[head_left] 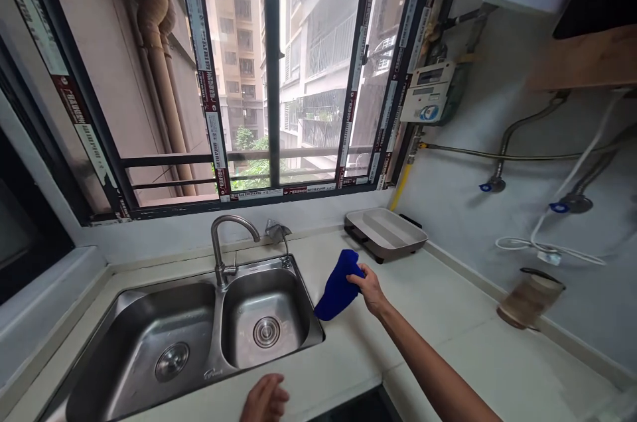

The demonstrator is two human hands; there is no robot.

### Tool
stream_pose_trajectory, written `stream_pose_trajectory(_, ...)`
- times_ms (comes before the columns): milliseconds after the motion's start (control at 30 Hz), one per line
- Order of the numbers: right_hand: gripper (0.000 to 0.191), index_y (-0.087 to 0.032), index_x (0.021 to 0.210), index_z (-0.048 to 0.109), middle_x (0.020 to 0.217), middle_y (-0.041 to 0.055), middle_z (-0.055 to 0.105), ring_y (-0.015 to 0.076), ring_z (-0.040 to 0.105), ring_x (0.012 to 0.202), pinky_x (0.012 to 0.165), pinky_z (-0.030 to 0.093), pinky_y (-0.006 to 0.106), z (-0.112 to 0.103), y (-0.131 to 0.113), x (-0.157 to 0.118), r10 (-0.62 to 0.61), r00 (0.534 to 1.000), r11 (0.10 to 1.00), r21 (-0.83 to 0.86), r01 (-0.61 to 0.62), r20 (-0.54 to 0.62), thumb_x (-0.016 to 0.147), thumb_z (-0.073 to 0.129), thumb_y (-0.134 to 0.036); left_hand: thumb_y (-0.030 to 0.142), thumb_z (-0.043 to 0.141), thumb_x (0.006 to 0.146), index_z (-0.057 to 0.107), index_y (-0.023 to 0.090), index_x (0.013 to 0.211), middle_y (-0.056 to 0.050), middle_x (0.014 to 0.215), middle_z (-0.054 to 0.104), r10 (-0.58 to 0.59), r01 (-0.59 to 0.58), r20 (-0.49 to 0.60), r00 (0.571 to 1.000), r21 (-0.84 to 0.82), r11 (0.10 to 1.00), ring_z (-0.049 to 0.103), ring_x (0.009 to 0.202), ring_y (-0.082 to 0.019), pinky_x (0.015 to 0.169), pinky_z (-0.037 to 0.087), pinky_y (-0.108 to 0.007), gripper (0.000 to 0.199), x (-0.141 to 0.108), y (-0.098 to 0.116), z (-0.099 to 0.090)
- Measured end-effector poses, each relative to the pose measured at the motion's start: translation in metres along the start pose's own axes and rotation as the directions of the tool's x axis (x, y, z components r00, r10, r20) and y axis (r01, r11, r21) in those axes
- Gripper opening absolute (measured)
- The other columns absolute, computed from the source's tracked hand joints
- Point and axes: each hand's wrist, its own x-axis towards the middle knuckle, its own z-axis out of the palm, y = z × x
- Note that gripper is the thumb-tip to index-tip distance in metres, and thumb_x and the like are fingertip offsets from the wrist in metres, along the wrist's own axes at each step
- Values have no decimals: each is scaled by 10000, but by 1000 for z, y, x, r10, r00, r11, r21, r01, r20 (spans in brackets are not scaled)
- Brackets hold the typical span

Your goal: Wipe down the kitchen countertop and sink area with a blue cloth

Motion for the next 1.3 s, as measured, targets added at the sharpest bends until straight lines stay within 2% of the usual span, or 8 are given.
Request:
stream_pose_trajectory(100,415,-237,754,395,688,-74,454,119,418,631,600,361,260,12,-14,1,-127,992,991,-26,128,19,560,740,-361,559,702,724,579,164,1076,-119,973,743,-179,284,268,947,-429,857,680,736,-166,695,495,-252,544,12,23,59)
stream_pose_trajectory(300,585,-256,1245,466,1009,5,583,172,543,848,765,431,310,5,-39,-38,-223,893,934,-177,311,391,709,697,-292,666,584,782,623,96,1086,-199,1150,706,-5,437,601,799,-575,692,688,1013,-356,903,520,-458,648,35,68,138)
stream_pose_trajectory(400,334,-246,1124,556,1036,42,575,201,547,931,807,434,329,-18,-37,-70,-214,782,841,-297,453,585,793,603,-245,588,583,830,642,124,1110,-134,1026,753,-38,345,435,900,-655,673,701,987,-330,930,522,-488,545,44,72,157)
stream_pose_trajectory(533,116,-240,898,575,887,45,562,211,521,854,778,428,356,-49,-11,-109,-166,764,742,-432,513,624,819,508,-190,382,607,885,661,111,1085,-98,921,773,-102,163,130,986,-670,725,727,901,-225,928,553,-364,341,45,75,157)
stream_pose_trajectory(700,285,-248,1059,595,1078,66,568,231,532,1027,935,455,410,-62,19,-130,-45,765,885,-329,329,643,776,566,-235,436,654,855,649,102,1145,-126,1008,766,-36,130,184,982,-526,840,713,1005,-264,920,575,-382,442,35,99,147)
stream_pose_trajectory(867,453,-246,1205,576,1252,100,583,256,518,1210,1105,373,454,-37,28,-110,85,940,996,-28,-80,331,878,582,-559,468,628,859,672,127,1144,-128,1029,763,-26,132,257,966,-403,906,695,1060,-290,937,577,-410,446,27,125,146)
stream_pose_trajectory(1000,566,-187,989,671,989,71,675,238,616,1013,1010,445,444,-5,32,-99,173,841,918,224,-326,513,878,492,-712,449,633,853,701,140,1088,-131,1019,765,-46,145,282,958,-339,930,684,1085,-302,954,572,-429,394,25,135,144)
stream_pose_trajectory(1300,407,-172,894,666,816,19,663,170,601,755,776,513,331,-4,26,-104,31,941,944,299,-139,338,835,663,-575,351,686,825,702,138,1053,-112,1029,766,-1,58,219,976,-255,965,713,1012,-270,913,597,-382,313,34,136,143)
